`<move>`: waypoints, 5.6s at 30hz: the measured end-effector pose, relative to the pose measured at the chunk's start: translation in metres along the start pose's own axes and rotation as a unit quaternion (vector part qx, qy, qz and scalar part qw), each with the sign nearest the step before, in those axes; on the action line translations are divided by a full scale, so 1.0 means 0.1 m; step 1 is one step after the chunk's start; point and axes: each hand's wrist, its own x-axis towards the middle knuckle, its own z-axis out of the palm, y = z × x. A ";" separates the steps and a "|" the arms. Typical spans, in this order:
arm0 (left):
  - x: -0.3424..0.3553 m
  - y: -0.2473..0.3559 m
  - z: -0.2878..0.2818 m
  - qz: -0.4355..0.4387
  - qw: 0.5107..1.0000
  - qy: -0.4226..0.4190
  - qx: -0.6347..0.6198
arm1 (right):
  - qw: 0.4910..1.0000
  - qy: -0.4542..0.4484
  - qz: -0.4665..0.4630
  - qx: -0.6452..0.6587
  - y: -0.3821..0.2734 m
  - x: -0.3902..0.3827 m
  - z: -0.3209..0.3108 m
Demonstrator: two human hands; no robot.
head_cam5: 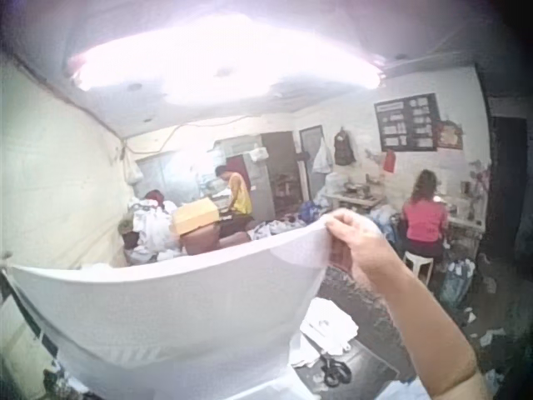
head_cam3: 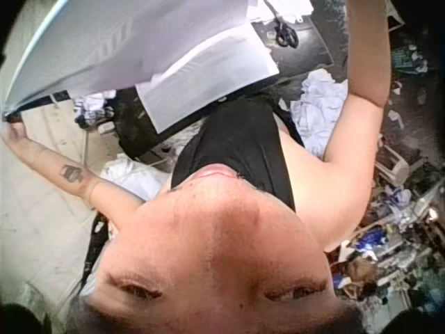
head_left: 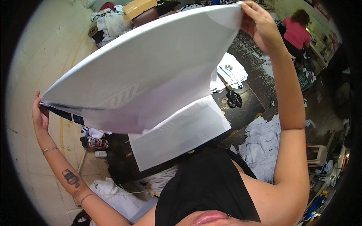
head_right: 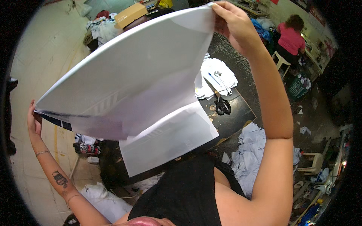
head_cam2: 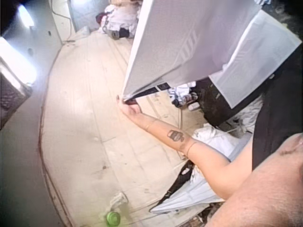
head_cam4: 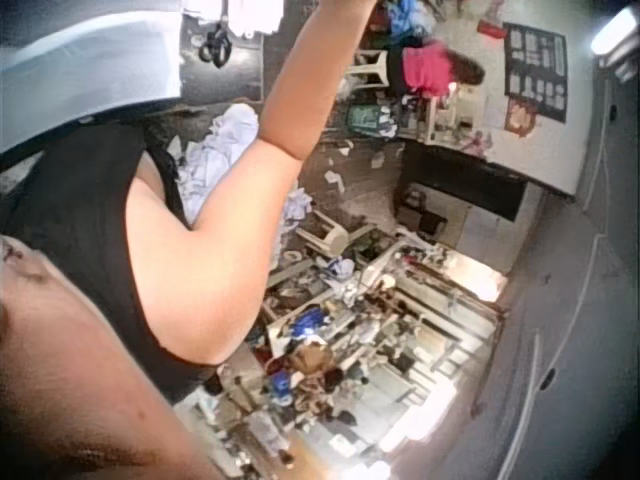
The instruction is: The person repeatedly picks up printed t-shirts, cuts off the side seams with scissors, and folds the resulting white fabric panels into a stack. The process is repeated for several shirts, with cut pieces set aside and folded panels accumulated on the table.
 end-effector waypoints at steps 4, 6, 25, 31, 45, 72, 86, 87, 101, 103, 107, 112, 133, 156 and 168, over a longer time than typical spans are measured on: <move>-0.21 0.05 0.14 0.052 0.985 -0.162 0.021 | 0.983 0.028 -0.135 -0.124 -0.39 0.30 0.16; -0.27 0.11 0.15 0.079 0.970 -0.182 0.137 | 0.960 -0.018 -0.180 -0.212 -0.60 0.46 0.13; 0.14 0.20 -0.26 0.180 0.874 -0.059 0.448 | 0.887 -0.141 -0.145 -0.416 -1.36 0.78 0.31; 0.32 -0.05 0.24 0.223 0.848 -0.017 0.480 | 0.917 -0.108 -0.136 -0.359 -0.91 1.26 0.26; -1.85 -3.00 -0.12 0.189 0.919 -0.007 0.346 | 0.960 -0.051 0.086 -0.263 1.45 -1.17 -0.49; -4.09 -4.89 0.18 -0.317 0.908 0.177 0.212 | 0.836 0.049 0.304 -0.454 3.08 -3.63 -0.49; -4.20 -4.78 0.27 -0.154 0.893 0.250 0.340 | 0.799 -0.038 0.289 -0.527 3.12 -3.72 -0.60; -4.22 -4.80 0.26 -0.175 0.886 0.263 0.338 | 0.801 -0.045 0.284 -0.525 3.12 -3.72 -0.61; -4.31 -4.79 0.55 -0.166 0.848 0.265 0.428 | 0.806 -0.056 0.281 -0.519 3.12 -3.78 -0.66; -4.26 -4.76 0.54 -0.081 0.892 0.271 0.353 | 0.795 -0.065 0.309 -0.519 3.13 -3.77 -0.67; -4.29 -4.82 0.52 -0.120 0.854 0.299 0.408 | 0.758 -0.170 0.197 -0.598 3.15 -3.75 -0.67; -4.46 -5.00 0.53 -0.141 0.844 0.286 0.431 | 0.708 -0.212 0.270 -0.617 3.07 -3.61 -0.56; -2.55 -5.50 0.95 0.001 0.831 0.015 0.556 | 0.723 -0.261 0.117 -0.629 3.97 -2.24 0.11; -3.43 -4.63 4.42 0.289 0.827 -0.344 0.336 | 0.825 -0.141 0.363 -0.409 2.94 -2.97 -1.47; -4.29 -4.43 4.02 0.266 0.775 -0.528 0.222 | 0.726 -0.010 0.682 0.086 1.19 -4.76 -1.27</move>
